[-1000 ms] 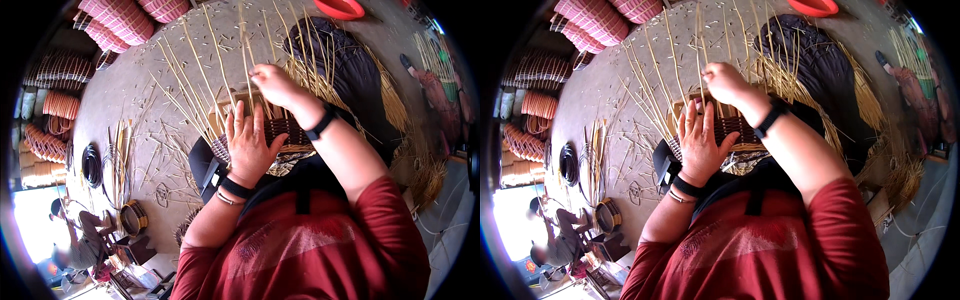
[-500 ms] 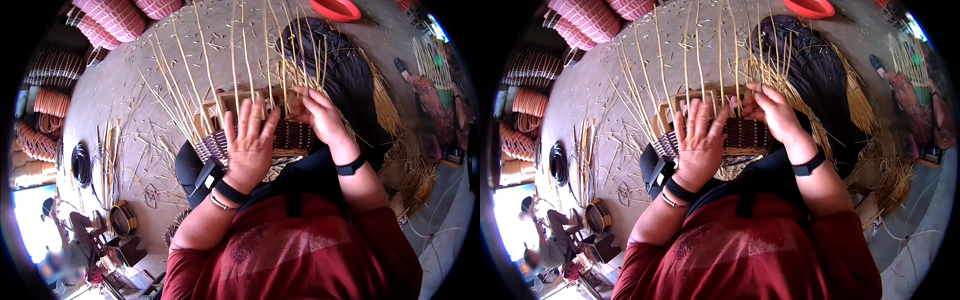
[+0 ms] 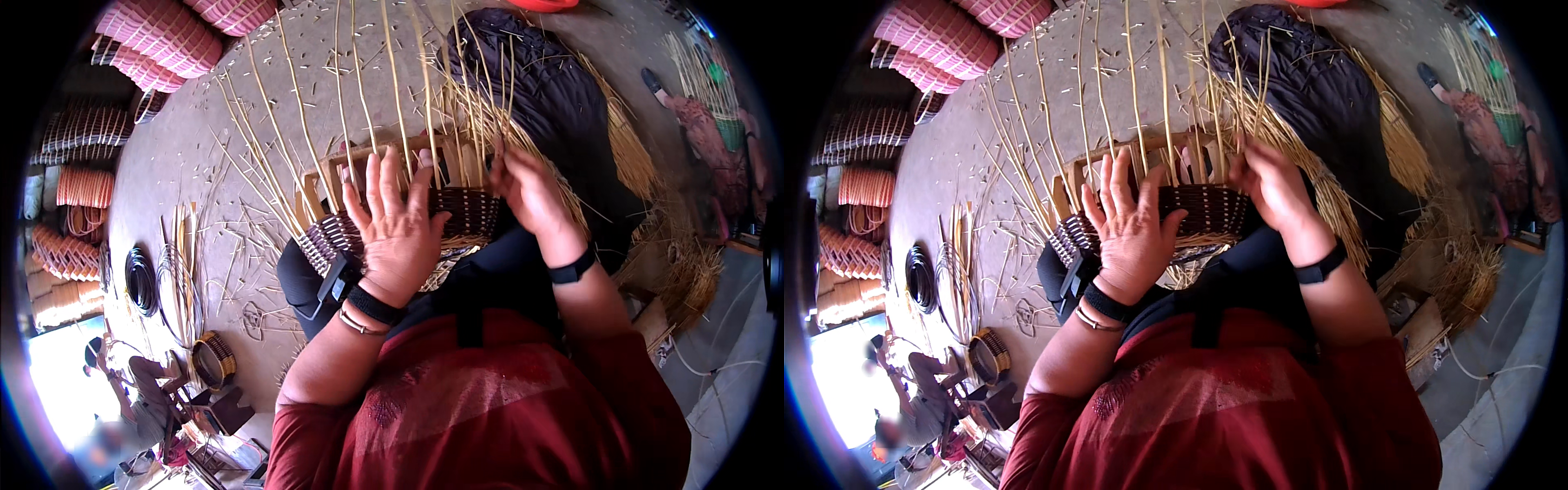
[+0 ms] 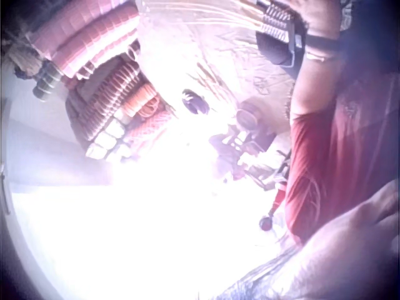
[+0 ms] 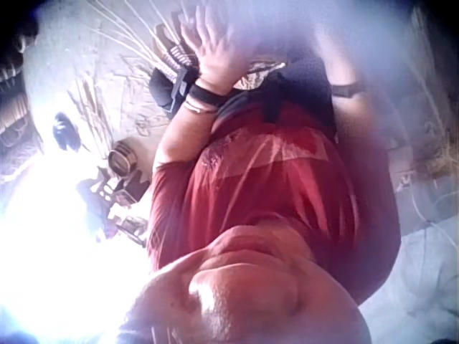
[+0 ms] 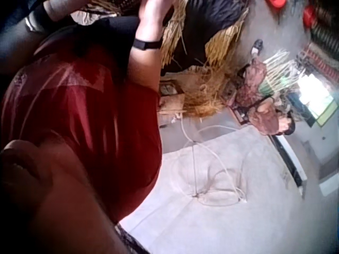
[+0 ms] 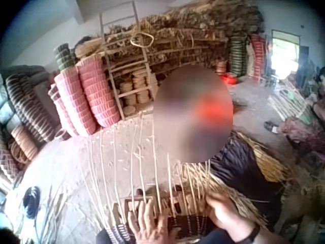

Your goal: The person weaves a basket by hand, threading thin strips of material through vertical reeds and pressing them down to secure the structure.

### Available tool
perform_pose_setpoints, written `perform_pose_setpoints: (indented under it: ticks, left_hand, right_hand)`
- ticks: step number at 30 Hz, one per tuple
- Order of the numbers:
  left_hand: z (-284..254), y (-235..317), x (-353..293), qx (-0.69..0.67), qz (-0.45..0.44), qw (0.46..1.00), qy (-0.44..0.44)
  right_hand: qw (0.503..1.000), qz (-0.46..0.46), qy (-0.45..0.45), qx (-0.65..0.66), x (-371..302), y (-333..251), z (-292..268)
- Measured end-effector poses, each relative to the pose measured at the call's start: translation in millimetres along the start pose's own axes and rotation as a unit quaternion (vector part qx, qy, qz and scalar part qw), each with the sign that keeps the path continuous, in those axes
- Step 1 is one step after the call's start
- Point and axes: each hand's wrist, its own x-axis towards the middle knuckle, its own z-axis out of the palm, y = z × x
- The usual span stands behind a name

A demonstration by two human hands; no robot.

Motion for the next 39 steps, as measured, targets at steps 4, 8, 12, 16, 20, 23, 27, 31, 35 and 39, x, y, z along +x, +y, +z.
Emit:
perform_pose_setpoints:
  ticks: [4, 8, 12, 16, 20, 23, 27, 31, 35, 39]
  left_hand:
    - [39.2, 10.3, -6.7, 0.062, 0.153, 0.984, -0.064]
    - [38.4, 36.3, 7.4, 0.027, 0.058, 0.990, -0.125]
    - [27.0, 30.2, 10.8, 0.019, 0.104, 0.980, -0.166]
    - [21.0, 16.2, -2.2, 0.079, 0.181, 0.973, -0.124]
    - [44.6, 10.5, -13.0, 0.112, 0.212, 0.969, -0.060]
    - [16.0, 0.4, -5.8, 0.085, 0.200, 0.973, -0.083]
    - [-64.2, -43.3, -3.1, -0.078, 0.133, 0.988, 0.008]
    - [-51.2, -92.7, -48.3, -0.251, 0.082, 0.962, 0.071]
    - [-15.8, -84.4, -75.2, -0.165, -0.049, 0.985, 0.007]
    - [-32.1, -56.7, -69.1, -0.125, 0.012, 0.988, 0.085]
  right_hand:
    - [0.993, 0.025, 0.101, -0.053, 6.9, -4.1, 18.8]
    - [0.843, -0.093, 0.047, -0.527, 95.2, 13.2, 31.4]
    - [0.759, -0.295, 0.133, -0.566, 115.1, 30.1, 14.2]
    - [0.966, -0.155, 0.140, -0.154, 39.1, 7.0, 15.4]
    - [0.973, 0.024, 0.224, 0.053, -16.9, 1.7, -2.9]
    - [0.995, -0.070, 0.055, 0.044, -28.4, -39.5, 42.1]
    - [0.940, -0.225, -0.252, -0.041, -51.0, -70.4, 130.7]
    - [0.969, -0.128, -0.207, -0.036, -36.0, -43.8, 141.2]
    - [0.985, -0.041, -0.170, 0.015, -11.4, -10.9, 123.4]
    - [0.990, -0.035, -0.125, -0.053, -21.6, -25.8, 140.1]
